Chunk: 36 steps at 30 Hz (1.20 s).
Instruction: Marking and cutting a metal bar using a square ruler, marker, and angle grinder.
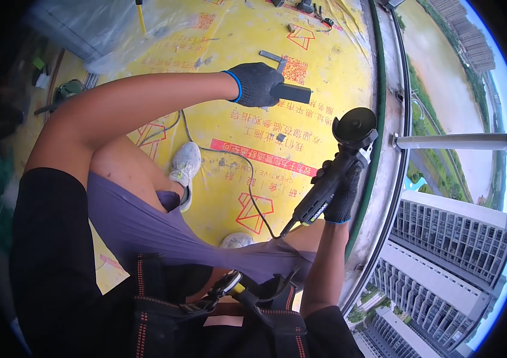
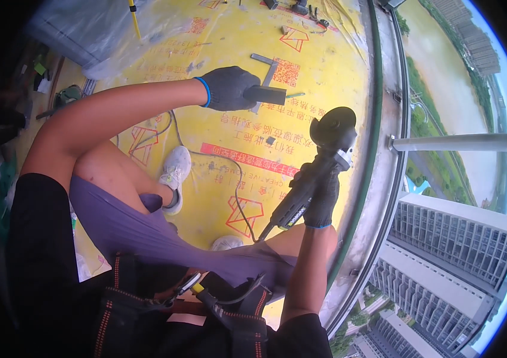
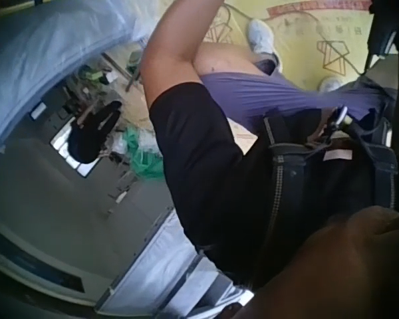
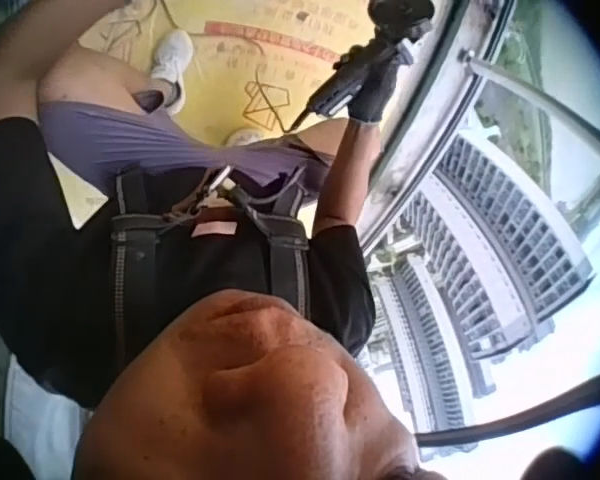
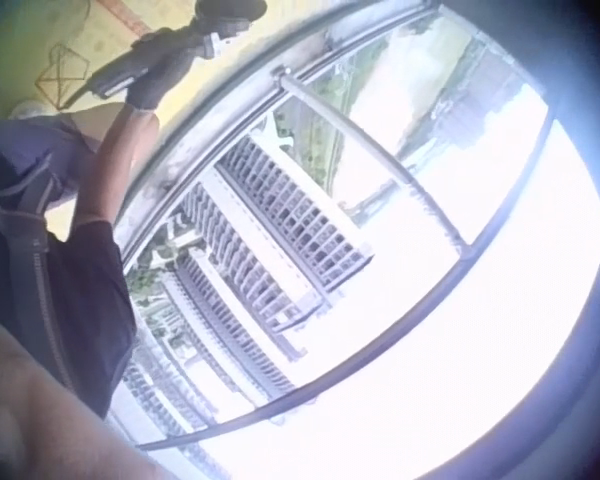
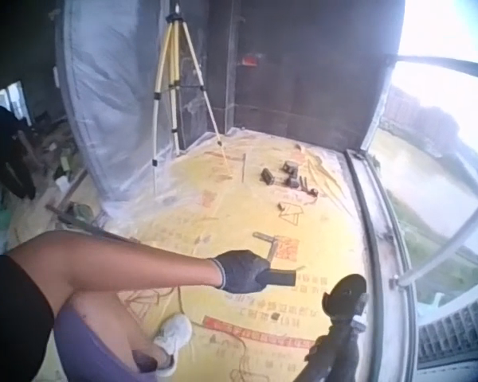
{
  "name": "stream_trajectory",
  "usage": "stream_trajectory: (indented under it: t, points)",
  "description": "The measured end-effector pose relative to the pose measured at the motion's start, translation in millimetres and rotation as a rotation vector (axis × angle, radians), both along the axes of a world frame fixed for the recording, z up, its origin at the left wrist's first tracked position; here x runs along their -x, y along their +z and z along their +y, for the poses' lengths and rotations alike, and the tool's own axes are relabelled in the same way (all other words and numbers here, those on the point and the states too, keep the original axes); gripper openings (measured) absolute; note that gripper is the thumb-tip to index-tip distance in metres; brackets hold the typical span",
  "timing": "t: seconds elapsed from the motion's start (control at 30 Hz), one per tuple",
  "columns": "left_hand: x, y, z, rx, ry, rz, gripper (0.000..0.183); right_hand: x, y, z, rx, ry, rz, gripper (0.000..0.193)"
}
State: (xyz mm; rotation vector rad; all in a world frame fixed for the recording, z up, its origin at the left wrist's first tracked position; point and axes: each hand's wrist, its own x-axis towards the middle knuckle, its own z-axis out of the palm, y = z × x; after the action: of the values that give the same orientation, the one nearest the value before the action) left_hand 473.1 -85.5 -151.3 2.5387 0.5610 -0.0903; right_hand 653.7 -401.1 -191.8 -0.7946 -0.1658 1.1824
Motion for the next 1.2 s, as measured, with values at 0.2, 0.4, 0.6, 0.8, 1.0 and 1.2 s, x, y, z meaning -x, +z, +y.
stream_trajectory:
  t: [0.2, 0.4, 0.6, 0.8, 1.0, 1.2]
  points:
    - [-9.6, -33.9, -1.2, 0.009, 0.024, 0.085, 0.031, 4.1, -3.2, 1.5, 0.415, 0.051, -0.563, 0.039]
    - [-2.4, -10.2, -0.3, -0.119, 0.024, -0.022, 0.034, 19.7, 13.8, -0.7, 0.495, 0.142, -0.637, 0.030]
    - [-14.4, 17.0, 6.8, -0.107, -0.107, -0.035, 0.033, 14.5, 31.9, 7.5, 0.565, 0.183, -0.740, 0.026]
    - [-29.0, -4.6, 13.0, -0.075, -0.090, -0.223, 0.028, 35.8, 22.0, -5.6, 0.682, 0.143, -0.763, 0.027]
    - [-27.2, -16.5, 9.7, -0.141, -0.084, -0.248, 0.034, 48.0, 32.8, 1.3, 0.717, 0.142, -0.708, 0.024]
    - [-23.6, -15.5, 3.5, -0.094, -0.015, -0.187, 0.033, 46.8, 31.5, 17.7, 0.697, 0.161, -0.705, 0.026]
